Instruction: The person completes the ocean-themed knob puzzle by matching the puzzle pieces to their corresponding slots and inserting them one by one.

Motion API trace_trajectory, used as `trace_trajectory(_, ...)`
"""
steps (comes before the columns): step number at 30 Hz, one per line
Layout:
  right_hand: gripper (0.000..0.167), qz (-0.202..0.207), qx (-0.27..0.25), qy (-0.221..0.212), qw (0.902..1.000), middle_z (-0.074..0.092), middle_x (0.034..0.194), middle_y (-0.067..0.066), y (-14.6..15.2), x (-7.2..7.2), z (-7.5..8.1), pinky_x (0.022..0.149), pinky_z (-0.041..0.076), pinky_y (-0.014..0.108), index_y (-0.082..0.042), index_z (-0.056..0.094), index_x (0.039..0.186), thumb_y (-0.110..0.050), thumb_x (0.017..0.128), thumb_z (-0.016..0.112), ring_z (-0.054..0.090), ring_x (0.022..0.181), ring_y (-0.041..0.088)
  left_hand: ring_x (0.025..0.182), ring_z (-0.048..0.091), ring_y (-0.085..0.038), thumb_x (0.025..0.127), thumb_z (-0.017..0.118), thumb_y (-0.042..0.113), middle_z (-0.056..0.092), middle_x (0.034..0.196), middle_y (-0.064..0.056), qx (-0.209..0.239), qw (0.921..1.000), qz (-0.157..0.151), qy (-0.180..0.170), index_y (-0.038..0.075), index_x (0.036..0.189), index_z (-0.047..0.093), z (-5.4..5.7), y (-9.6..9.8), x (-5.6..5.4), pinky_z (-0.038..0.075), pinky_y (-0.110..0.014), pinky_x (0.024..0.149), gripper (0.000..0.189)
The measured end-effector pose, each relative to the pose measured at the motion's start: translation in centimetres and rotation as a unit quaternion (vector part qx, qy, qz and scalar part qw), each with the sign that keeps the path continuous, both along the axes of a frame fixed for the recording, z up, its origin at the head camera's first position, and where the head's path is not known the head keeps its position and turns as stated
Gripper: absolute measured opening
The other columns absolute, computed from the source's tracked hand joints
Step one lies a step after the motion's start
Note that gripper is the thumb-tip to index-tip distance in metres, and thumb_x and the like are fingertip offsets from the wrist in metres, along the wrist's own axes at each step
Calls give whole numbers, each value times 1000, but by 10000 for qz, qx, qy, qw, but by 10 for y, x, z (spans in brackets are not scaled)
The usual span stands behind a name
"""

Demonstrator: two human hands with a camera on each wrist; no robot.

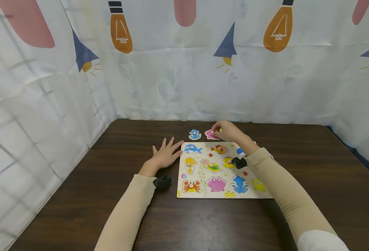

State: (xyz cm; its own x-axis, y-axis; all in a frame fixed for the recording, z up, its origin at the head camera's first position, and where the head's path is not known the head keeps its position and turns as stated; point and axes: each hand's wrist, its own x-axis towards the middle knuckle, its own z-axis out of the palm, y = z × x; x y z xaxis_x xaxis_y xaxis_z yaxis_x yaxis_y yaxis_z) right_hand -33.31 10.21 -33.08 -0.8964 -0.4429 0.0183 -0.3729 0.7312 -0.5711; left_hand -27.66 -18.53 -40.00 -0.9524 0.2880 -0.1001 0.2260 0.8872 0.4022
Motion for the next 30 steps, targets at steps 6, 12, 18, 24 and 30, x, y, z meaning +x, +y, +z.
trace_trajectory(6, 16, -79, -145, -95, 9998, 57, 93, 9, 3, 20, 5, 76, 45, 34, -1, 69, 111, -14, 103, 65, 52, 85, 24, 155, -6, -44, 110, 40, 47, 6, 171, -15, -3, 10000, 26, 24, 26, 165, 26, -2, -1, -2, -9, -78, 110, 61)
trace_trajectory(12, 12, 135, -215, 20, 9997, 57, 93, 8, 9, 34, 4, 74, 46, 33, -2, 68, 108, -12, 102, 66, 53, 87, 24, 154, -5, -45, 110, 41, 47, 8, 171, -16, -53, 10000, 44, 32, 26, 165, 27, 0, 0, -2, -8, -79, 109, 61)
trace_trajectory(18, 9, 178, -168, 112, 9996, 56, 89, 6, 16, 49, 4, 72, 46, 33, -5, 68, 104, -13, 100, 69, 52, 82, 22, 154, -5, -45, 109, 41, 48, 8, 171, -16, -76, 10000, 37, 18, 26, 165, 27, 1, 2, -2, -8, -79, 109, 61)
trace_trajectory(24, 8, 236, -128, 146, 9995, 57, 85, 3, 22, 61, 3, 66, 44, 31, -6, 69, 102, -14, 100, 69, 50, 75, 20, 154, -5, -44, 109, 40, 48, 8, 171, -15, -105, 9999, 48, 8, 27, 165, 27, 1, 2, -2, -8, -79, 109, 61)
trace_trajectory(30, 7, 324, -119, 83, 9994, 58, 85, 2, 26, 76, 0, 63, 46, 29, -7, 69, 102, -12, 98, 71, 51, 72, 19, 154, -4, -44, 109, 40, 48, 8, 171, -15, -87, 10000, 26, 4, 27, 165, 27, 2, 3, -1, -7, -79, 109, 61)
